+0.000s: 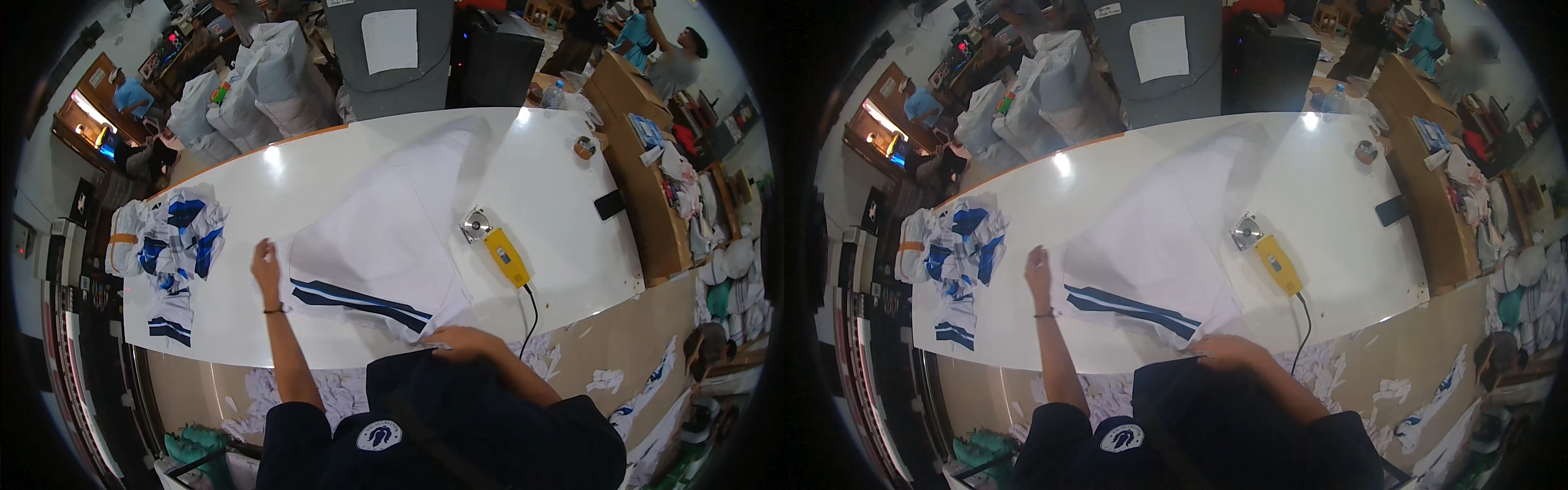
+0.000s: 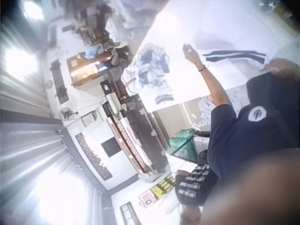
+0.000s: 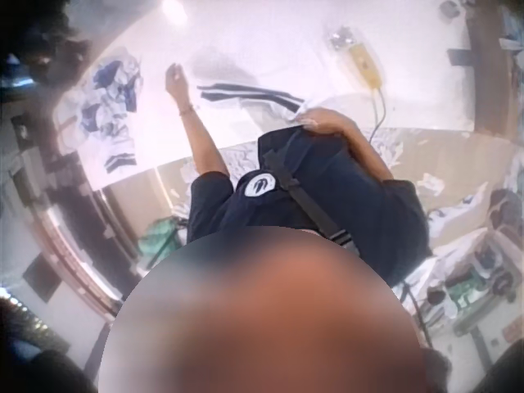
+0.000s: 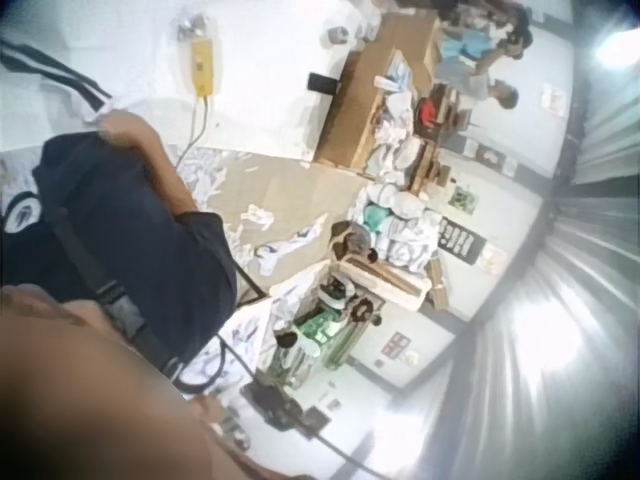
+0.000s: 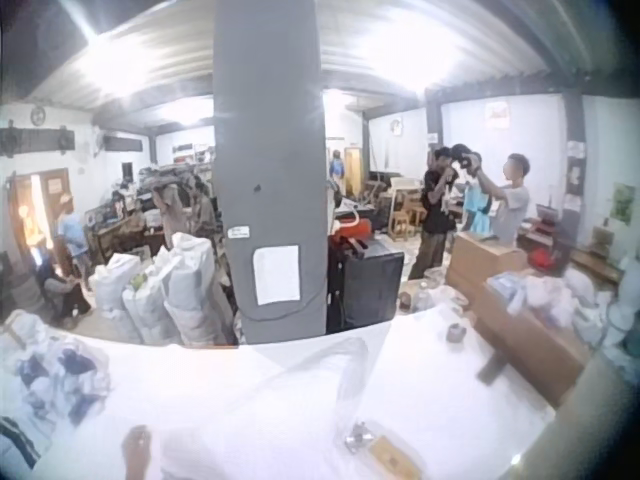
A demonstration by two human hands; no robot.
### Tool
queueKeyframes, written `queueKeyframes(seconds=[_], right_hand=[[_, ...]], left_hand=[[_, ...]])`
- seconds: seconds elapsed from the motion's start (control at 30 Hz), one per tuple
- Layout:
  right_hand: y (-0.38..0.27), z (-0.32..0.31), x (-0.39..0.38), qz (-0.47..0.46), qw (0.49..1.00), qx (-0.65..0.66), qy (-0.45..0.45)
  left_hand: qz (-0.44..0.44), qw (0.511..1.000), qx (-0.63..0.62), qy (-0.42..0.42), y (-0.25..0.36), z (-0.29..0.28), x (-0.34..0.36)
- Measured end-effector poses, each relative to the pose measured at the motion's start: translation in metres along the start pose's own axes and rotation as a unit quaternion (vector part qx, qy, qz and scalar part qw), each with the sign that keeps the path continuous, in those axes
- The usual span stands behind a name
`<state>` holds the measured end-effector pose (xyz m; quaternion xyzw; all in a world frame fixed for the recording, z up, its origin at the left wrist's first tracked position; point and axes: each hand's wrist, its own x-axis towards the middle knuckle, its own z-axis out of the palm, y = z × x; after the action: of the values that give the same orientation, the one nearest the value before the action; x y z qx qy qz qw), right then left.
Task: The person uses a yellow electric fabric cutter to trim the edges of white jerseys with blue graphics on a large white table. They repeatedly smooth, align, and cut the fabric, then move the finished pieces aside.
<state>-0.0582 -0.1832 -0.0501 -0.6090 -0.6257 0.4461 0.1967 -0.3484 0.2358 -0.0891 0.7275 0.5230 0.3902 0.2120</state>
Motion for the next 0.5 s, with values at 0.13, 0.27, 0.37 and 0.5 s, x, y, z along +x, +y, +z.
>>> queueKeyframes(seconds=[0.13,0.27,0.37,0.5], right_hand=[[0.046,-0.047,0.005,0.031,0.970,0.097,0.221],[0.129,-0.086,0.023,0.152,0.790,-0.269,0.530],[0.117,-0.112,0.023,0.333,0.809,-0.186,0.447],[0.126,-0.122,0.016,0.428,0.833,-0.076,0.343]], left_hand=[[0.050,0.987,-0.039,-0.148,0.082,0.051,-0.104],[0.233,0.918,-0.044,-0.318,0.132,0.095,-0.206],[0.274,0.884,-0.016,-0.379,0.155,0.100,-0.252],[0.305,0.834,0.061,-0.455,0.163,0.087,-0.279]])
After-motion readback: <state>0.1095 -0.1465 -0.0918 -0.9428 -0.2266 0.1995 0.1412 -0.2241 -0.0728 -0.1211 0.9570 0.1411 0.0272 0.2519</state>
